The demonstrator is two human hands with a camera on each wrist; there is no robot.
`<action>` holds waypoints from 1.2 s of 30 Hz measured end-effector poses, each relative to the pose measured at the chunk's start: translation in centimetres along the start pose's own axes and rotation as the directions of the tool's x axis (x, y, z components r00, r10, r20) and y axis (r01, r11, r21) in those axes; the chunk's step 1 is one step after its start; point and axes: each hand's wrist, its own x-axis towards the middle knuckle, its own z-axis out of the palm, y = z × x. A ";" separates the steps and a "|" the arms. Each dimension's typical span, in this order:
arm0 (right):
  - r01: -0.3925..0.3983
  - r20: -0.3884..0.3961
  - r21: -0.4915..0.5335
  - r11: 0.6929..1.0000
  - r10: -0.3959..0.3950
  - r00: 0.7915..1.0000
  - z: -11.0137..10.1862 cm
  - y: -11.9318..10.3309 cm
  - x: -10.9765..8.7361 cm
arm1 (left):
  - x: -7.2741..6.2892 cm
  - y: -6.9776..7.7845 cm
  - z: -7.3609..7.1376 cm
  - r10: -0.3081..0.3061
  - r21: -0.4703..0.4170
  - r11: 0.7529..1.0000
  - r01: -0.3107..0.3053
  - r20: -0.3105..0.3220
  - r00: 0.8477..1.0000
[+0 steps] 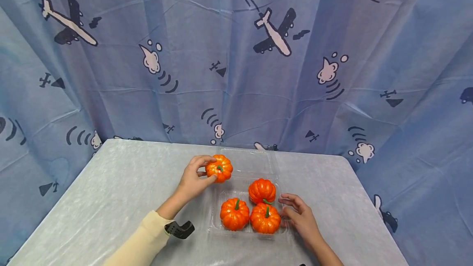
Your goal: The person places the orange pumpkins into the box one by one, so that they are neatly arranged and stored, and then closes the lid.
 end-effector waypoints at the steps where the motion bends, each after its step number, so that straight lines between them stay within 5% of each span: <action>1: 0.001 0.000 -0.001 1.000 -0.001 1.000 0.0 0.0 0.0 | -0.1 0.1 0.2 0.009 0.001 1.000 -0.009 0.012 1.000; 14: -0.015 0.004 -0.006 1.000 0.015 1.000 0.2 0.0 0.1 | -0.6 0.3 1.3 0.081 0.079 0.992 -0.094 0.155 0.985; 27: -0.003 0.013 0.002 1.000 0.003 1.000 0.2 -0.2 -0.2 | -1.1 0.0 2.3 0.208 0.189 0.949 -0.252 0.225 0.952; 36: 0.006 0.021 -0.003 1.000 -0.006 1.000 -0.1 0.1 -0.1 | -1.2 0.1 2.4 0.204 0.217 0.937 -0.273 0.291 0.935</action>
